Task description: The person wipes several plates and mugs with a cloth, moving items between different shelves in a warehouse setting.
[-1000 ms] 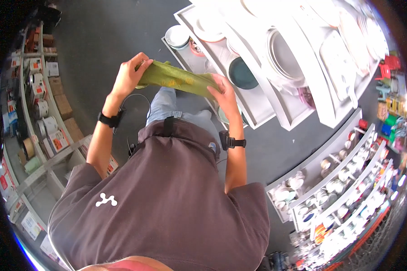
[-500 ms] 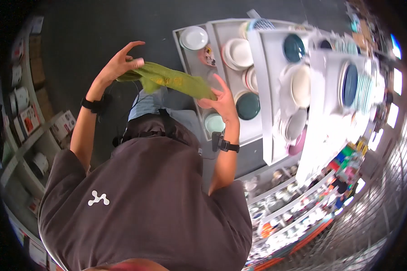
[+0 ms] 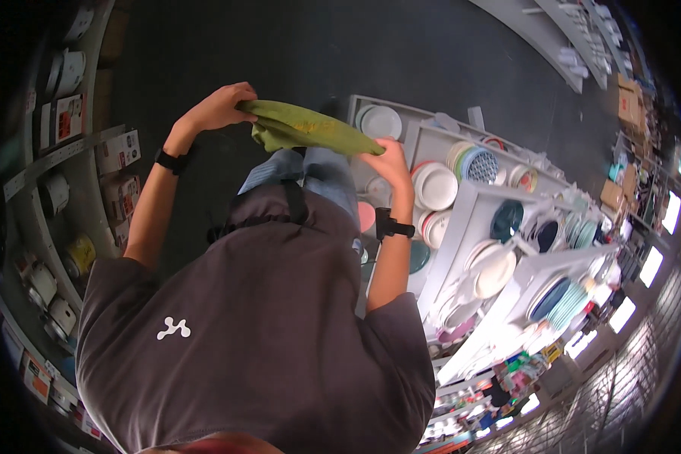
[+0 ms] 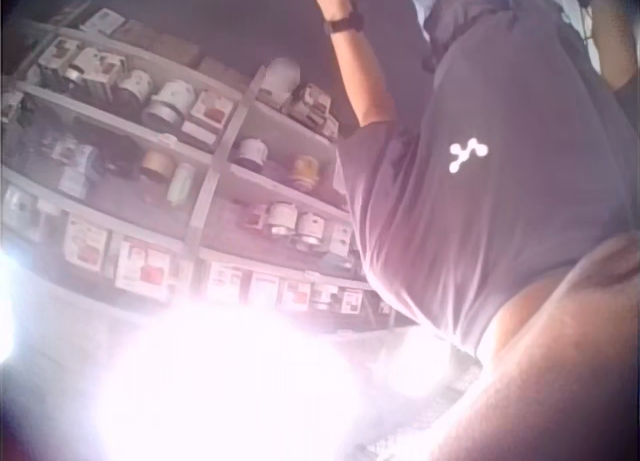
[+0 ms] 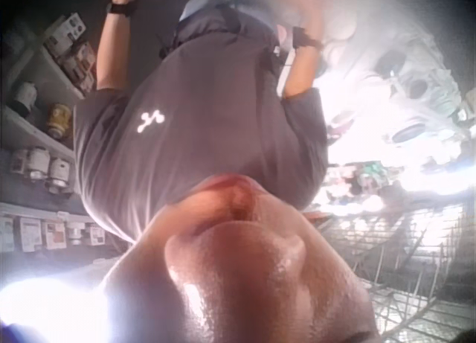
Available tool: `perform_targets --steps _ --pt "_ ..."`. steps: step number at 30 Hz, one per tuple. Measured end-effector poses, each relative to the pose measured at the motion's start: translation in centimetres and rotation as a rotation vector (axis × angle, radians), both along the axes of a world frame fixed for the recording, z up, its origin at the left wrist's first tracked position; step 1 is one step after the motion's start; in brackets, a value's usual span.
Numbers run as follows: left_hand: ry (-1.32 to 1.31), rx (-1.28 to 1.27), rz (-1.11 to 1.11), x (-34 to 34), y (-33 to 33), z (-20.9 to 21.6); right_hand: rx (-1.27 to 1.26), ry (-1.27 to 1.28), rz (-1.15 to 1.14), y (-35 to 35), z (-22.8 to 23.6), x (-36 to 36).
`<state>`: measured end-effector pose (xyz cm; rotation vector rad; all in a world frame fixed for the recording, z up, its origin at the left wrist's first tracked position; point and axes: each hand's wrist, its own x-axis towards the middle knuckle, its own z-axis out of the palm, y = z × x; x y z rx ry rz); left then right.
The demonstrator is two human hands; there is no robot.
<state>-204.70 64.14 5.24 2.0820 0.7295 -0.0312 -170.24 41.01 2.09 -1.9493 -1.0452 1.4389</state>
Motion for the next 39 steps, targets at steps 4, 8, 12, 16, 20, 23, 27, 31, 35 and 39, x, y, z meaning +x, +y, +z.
perform_targets --steps 4,8,12,16,20,23,27,31,35,39 --pt "0.039 -0.237 0.145 1.9 5.7 0.0 0.054 0.351 -0.184 6.7 -1.0 3.0" --pt "-0.042 -0.345 0.357 4.8 11.4 0.0 0.124 0.459 -0.271 13.4 -2.8 5.9" --pt "-0.191 -0.453 0.593 9.4 17.1 3.1 0.143 0.663 -0.427 20.2 -3.4 8.4" --pt "-0.295 -0.397 0.424 13.4 24.3 4.3 0.229 0.655 -0.35 27.0 -1.1 12.2" --pt "-0.088 -0.45 0.285 17.9 29.9 5.4 0.342 0.347 -0.159 30.8 -0.1 15.1" --pt "-0.046 -0.203 -0.002 21.7 33.3 4.2 0.325 -0.082 -0.003 32.6 1.1 16.3" --pt "0.067 -0.036 -0.334 26.7 38.3 0.9 0.175 -0.282 -0.121 32.3 -1.1 17.6" --pt "0.027 0.169 -0.524 33.6 42.3 -1.4 0.15 -0.394 -0.47 31.1 -1.6 17.7" --pt "-0.209 0.3 -0.527 39.6 43.1 0.2 0.114 -0.693 -0.747 27.9 -2.7 15.3" --pt "-0.395 0.403 -0.811 46.0 42.2 0.8 0.042 -0.828 -0.99 26.1 -2.3 11.9"
